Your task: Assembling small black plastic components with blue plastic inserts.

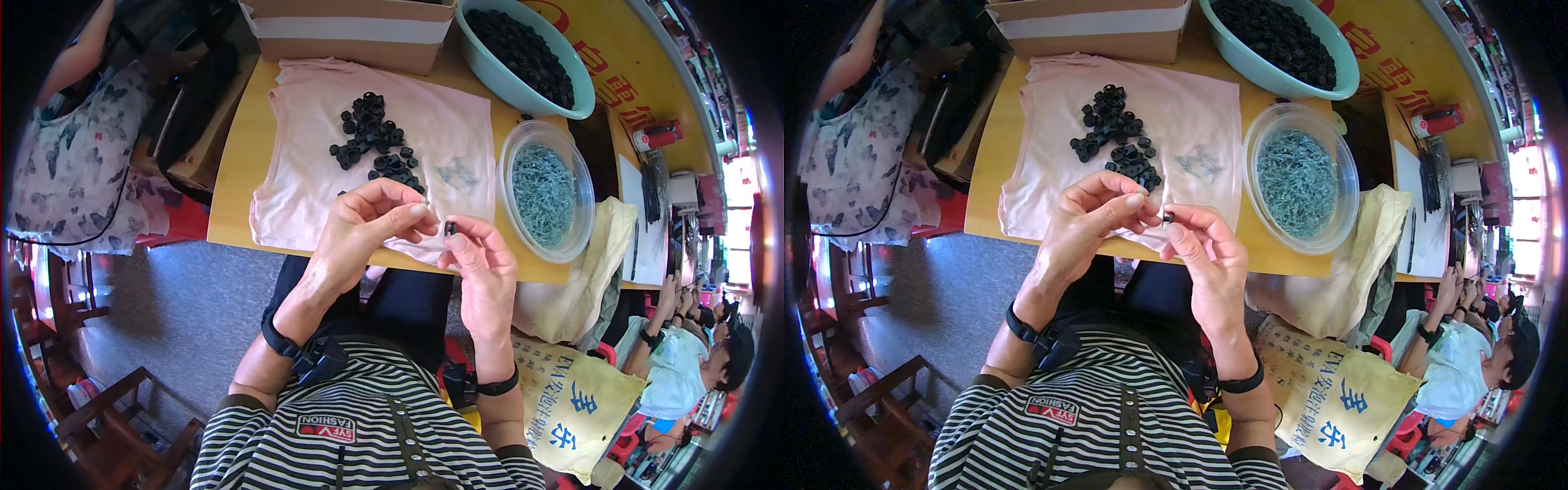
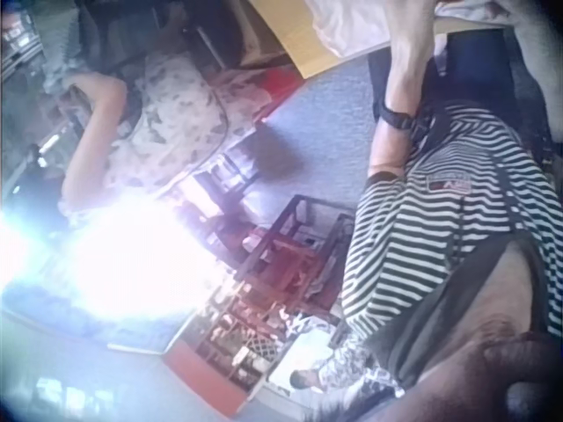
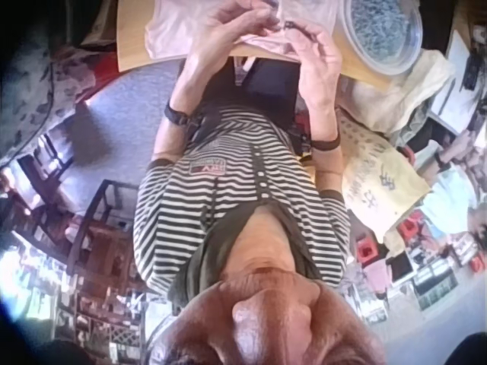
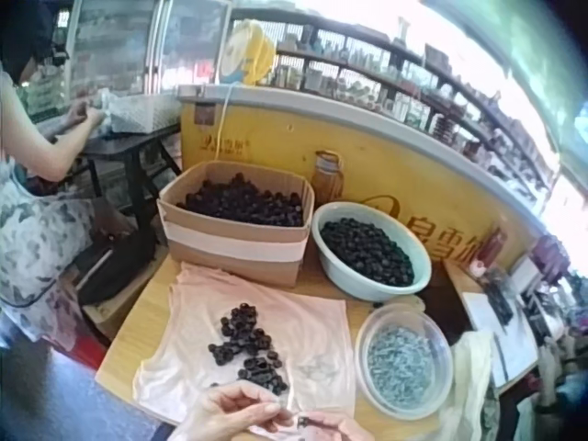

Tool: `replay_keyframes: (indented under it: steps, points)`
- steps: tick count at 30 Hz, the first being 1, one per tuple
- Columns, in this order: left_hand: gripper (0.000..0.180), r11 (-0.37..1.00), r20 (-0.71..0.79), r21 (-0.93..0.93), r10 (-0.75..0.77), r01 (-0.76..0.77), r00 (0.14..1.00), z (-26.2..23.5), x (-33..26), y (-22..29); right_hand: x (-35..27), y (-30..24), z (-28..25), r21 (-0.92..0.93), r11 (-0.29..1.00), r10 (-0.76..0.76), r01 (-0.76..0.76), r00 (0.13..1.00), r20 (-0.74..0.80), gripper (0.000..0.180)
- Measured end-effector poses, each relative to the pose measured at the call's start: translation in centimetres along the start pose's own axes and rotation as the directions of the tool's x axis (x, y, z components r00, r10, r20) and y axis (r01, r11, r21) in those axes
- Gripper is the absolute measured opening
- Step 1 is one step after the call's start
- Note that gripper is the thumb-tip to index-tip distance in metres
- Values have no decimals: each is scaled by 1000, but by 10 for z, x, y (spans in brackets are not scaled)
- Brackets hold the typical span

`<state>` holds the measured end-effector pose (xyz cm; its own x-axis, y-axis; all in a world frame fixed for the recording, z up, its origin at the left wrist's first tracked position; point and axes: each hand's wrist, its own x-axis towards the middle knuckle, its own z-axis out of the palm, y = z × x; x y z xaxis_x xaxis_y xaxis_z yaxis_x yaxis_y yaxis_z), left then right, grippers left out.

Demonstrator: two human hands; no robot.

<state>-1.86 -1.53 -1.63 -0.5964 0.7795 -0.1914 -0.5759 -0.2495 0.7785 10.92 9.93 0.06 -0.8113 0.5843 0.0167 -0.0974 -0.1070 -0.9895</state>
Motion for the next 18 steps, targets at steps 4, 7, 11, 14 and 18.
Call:
replay_keyframes:
  steps: [4,7,11,14,18]
  points:
    - [12,997,17,78,16,-18,1000,0,-5,-3,7,-5,-8,338,898,271,-283,959,82,27]
    - [13,991,12,130,24,-26,1000,6,-9,0,10,-4,-13,434,822,351,-368,928,121,27]
    - [12,995,27,87,51,-53,998,10,-12,2,11,2,-13,498,762,389,-414,908,159,27]
    - [12,989,34,106,96,-99,995,9,-11,-1,12,4,-13,520,743,391,-421,904,172,26]
    - [13,959,17,245,143,-143,990,6,-10,-2,14,5,-11,516,734,411,-442,893,181,26]
